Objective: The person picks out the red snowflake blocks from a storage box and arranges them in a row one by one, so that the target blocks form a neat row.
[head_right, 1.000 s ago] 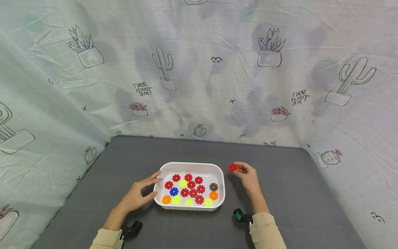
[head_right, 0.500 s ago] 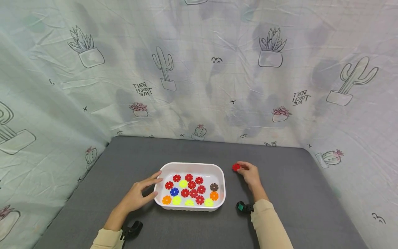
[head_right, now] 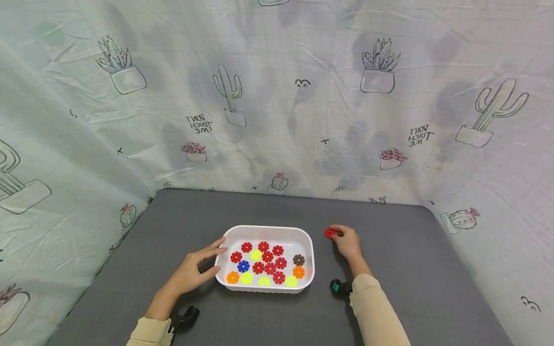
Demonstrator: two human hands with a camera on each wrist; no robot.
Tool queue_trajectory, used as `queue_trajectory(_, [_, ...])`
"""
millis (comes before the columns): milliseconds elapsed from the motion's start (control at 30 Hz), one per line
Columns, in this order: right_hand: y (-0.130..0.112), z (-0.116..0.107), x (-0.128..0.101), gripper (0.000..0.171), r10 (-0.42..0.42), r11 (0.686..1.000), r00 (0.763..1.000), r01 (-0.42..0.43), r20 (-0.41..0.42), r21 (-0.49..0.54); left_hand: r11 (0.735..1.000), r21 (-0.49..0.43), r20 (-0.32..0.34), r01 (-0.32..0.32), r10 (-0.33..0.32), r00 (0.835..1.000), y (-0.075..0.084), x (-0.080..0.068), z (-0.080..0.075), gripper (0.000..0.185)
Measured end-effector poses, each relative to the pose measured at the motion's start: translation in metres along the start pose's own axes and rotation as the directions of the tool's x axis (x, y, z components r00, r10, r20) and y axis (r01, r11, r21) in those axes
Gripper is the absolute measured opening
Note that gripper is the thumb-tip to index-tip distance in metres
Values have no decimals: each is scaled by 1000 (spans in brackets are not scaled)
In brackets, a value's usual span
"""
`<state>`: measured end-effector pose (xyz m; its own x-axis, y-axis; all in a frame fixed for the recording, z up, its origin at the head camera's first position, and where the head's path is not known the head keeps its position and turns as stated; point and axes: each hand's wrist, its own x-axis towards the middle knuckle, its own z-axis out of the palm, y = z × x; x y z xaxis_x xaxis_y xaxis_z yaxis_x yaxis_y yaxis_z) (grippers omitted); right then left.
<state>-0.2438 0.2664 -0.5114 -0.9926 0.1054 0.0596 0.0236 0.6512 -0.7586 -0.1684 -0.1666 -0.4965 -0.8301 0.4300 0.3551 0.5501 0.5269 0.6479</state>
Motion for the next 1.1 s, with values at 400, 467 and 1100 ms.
queue_trajectory(400, [-1, -2, -5, 32, 2, 1000, 999, -2, -33, 0, 999, -24, 8, 38, -38, 999, -1, 0, 1, 44])
queue_trajectory(467, [0, -3, -6, 33, 18, 1000, 999, -17, -35, 26, 999, -25, 6, 37, -37, 999, 0, 0, 1, 44])
queue_trajectory(1100, [-26, -7, -38, 44, -78, 942, 996, 85, -34, 324, 999, -24, 14, 33, -33, 999, 2, 0, -2, 44])
